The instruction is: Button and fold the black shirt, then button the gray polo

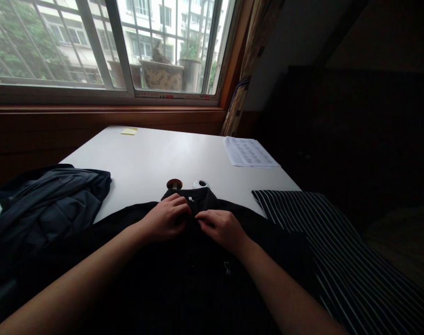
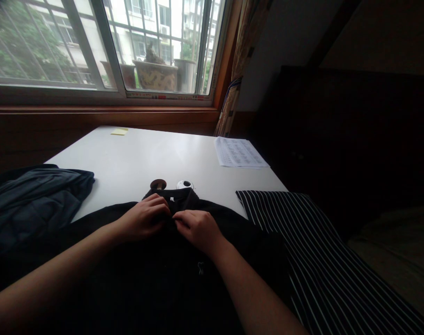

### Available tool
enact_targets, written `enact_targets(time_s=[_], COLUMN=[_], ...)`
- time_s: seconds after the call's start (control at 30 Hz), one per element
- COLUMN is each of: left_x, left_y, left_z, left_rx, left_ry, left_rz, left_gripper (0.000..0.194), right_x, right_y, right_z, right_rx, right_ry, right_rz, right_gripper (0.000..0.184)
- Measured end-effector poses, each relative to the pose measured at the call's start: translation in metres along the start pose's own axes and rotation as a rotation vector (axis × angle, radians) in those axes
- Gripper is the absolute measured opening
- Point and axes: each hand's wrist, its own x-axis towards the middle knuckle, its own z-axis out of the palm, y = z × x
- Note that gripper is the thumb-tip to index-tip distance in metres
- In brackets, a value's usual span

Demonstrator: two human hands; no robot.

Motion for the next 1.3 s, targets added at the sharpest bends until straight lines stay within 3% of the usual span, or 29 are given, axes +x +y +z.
enact_targets(time_s=[0.23,0.63,0.93,1.3], left_x=[-0.001,-0.002,0.000,-0.001], left_y=[-0.006,-0.011,-0.003,-0.007], left_z=[0.007,0.010,-0.006,-0.004], left_rx=[-0.001,-0.100,-0.161,-0.167], left_ry=[0.075,0.099,-0.034,-0.058], left_rz=[0.010,-0.023,0.026,0.037], left_gripper=[0.018,0.016,0.030,0.018], right_x=[0.000,0.000,-0.001,-0.001], right_y=[-0.001,0.000,0.001,0.001], right_z=[0.000,0.002,0.003,0.002], right_rx=[0.027,-0.087,-0.091,-0.065], right_ry=[-0.038,0.026,0.009,0.006], right_rz=[0.033,-0.018,-0.003,0.002], right_gripper=[0.011,0.012,0.011,0.012])
